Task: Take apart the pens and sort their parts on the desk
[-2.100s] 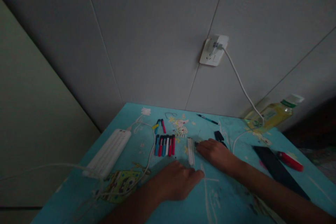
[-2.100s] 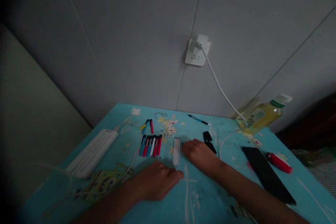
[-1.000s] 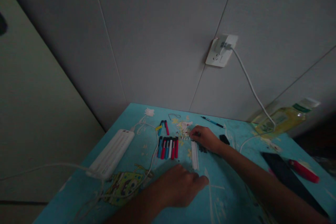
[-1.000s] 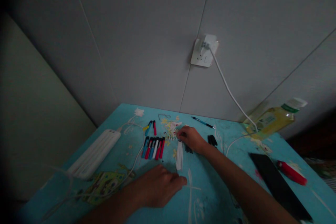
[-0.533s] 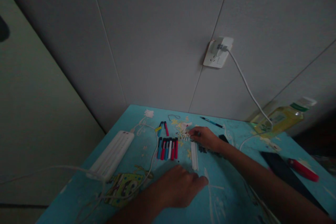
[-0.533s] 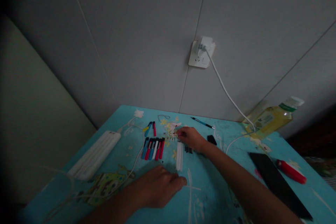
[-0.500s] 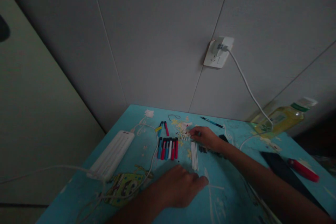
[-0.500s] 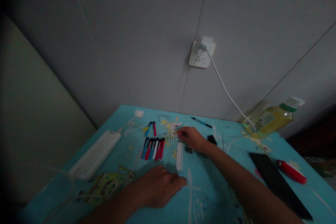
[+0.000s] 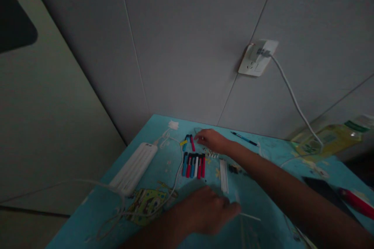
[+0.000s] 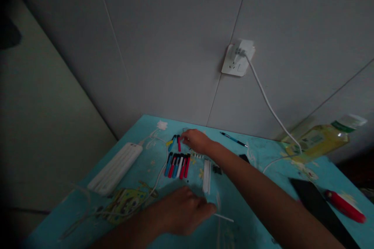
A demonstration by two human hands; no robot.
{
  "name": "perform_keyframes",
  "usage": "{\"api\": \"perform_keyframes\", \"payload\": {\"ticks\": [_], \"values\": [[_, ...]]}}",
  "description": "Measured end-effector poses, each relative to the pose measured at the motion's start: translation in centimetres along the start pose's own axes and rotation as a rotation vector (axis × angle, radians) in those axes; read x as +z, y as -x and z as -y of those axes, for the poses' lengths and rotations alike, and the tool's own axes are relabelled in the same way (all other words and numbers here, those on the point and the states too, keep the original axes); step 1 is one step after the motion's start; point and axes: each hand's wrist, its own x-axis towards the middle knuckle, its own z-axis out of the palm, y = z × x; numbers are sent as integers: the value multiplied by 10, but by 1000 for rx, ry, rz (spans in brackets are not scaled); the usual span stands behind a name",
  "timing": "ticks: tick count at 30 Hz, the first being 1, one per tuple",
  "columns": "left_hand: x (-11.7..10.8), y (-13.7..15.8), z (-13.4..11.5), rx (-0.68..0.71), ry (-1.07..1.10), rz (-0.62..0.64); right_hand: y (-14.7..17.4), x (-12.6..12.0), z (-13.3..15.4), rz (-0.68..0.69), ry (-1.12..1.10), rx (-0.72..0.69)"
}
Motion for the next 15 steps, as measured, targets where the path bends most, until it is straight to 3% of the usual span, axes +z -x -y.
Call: {"api": "perform_keyframes", "payload": {"ticks": [5,15], "values": [[2,0,1,11,-24,-46,-36,16,18,99,70,-45],[3,0,4,-7,22,-66,-46,19,20,172,122,-16]]}}
